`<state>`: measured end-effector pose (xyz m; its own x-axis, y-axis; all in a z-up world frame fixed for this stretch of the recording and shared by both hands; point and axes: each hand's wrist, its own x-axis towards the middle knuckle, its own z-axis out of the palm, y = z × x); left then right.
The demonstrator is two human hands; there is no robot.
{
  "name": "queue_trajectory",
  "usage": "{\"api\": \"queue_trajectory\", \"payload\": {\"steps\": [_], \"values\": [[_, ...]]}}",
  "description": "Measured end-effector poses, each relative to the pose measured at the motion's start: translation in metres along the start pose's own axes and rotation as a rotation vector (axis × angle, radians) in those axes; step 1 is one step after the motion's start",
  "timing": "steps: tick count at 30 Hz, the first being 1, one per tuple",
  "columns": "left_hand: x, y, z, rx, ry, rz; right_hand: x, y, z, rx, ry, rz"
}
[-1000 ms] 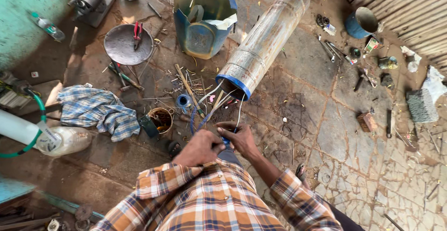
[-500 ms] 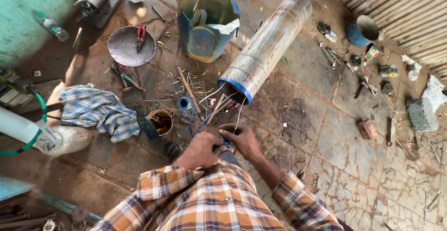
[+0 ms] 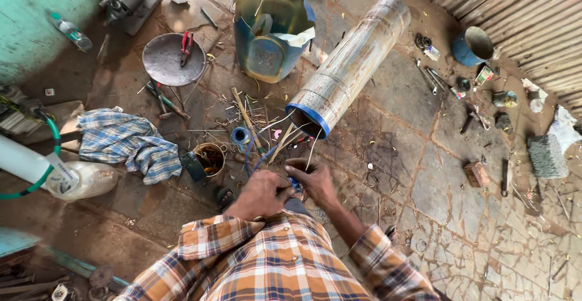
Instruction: The person connects electrical wires at the end of a submersible pump motor by hand and applies blue adhesive tape to secure the connection.
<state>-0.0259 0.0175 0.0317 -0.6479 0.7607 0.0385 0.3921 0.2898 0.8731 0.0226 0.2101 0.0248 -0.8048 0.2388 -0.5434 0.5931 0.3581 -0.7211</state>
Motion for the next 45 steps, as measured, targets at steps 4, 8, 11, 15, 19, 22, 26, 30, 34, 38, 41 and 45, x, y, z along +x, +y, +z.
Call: {"api": "queue_trajectory", "payload": {"steps": [4,8,11,15,19,22,26,30,34,38,41,45], "values": [[0.005,-0.015,-0.006,-0.062,-0.027,-0.110,-0.005,0.015,-0.021,0.246,-0.399,-0.133],[0.001,-0.026,-0.004,-0.060,-0.053,-0.185,-0.008,0.011,-0.043,-0.025,-0.381,-0.186],[0.001,-0.026,-0.003,0.006,0.002,-0.009,-0.017,0.000,-0.044,0.152,-0.417,-0.088],[0.006,-0.021,0.002,0.081,-0.050,-0.039,0.000,-0.004,-0.007,-0.076,0.113,0.091],[0.002,-0.029,-0.013,-0.019,0.008,-0.071,-0.013,0.010,-0.014,0.714,-0.199,0.087],[0.004,-0.029,-0.011,-0.009,-0.012,-0.058,-0.010,0.009,-0.014,0.595,-0.184,-0.073],[0.006,-0.032,-0.001,0.039,-0.125,-0.142,0.017,-0.001,0.012,0.278,0.004,0.090],[0.006,-0.044,-0.010,0.049,0.129,0.034,0.017,-0.003,-0.007,0.319,-0.293,-0.153],[0.000,-0.039,-0.017,-0.022,0.007,-0.053,0.014,-0.007,-0.035,0.025,-0.484,-0.176],[-0.003,-0.028,-0.013,0.001,0.018,0.023,0.004,-0.014,-0.033,0.247,-0.491,0.054],[0.001,-0.024,-0.012,0.106,-0.103,-0.136,0.025,-0.018,0.007,-0.262,-0.072,0.224],[0.000,-0.021,-0.022,0.002,0.014,-0.051,0.028,-0.008,0.013,0.228,-0.057,-0.232]]}}
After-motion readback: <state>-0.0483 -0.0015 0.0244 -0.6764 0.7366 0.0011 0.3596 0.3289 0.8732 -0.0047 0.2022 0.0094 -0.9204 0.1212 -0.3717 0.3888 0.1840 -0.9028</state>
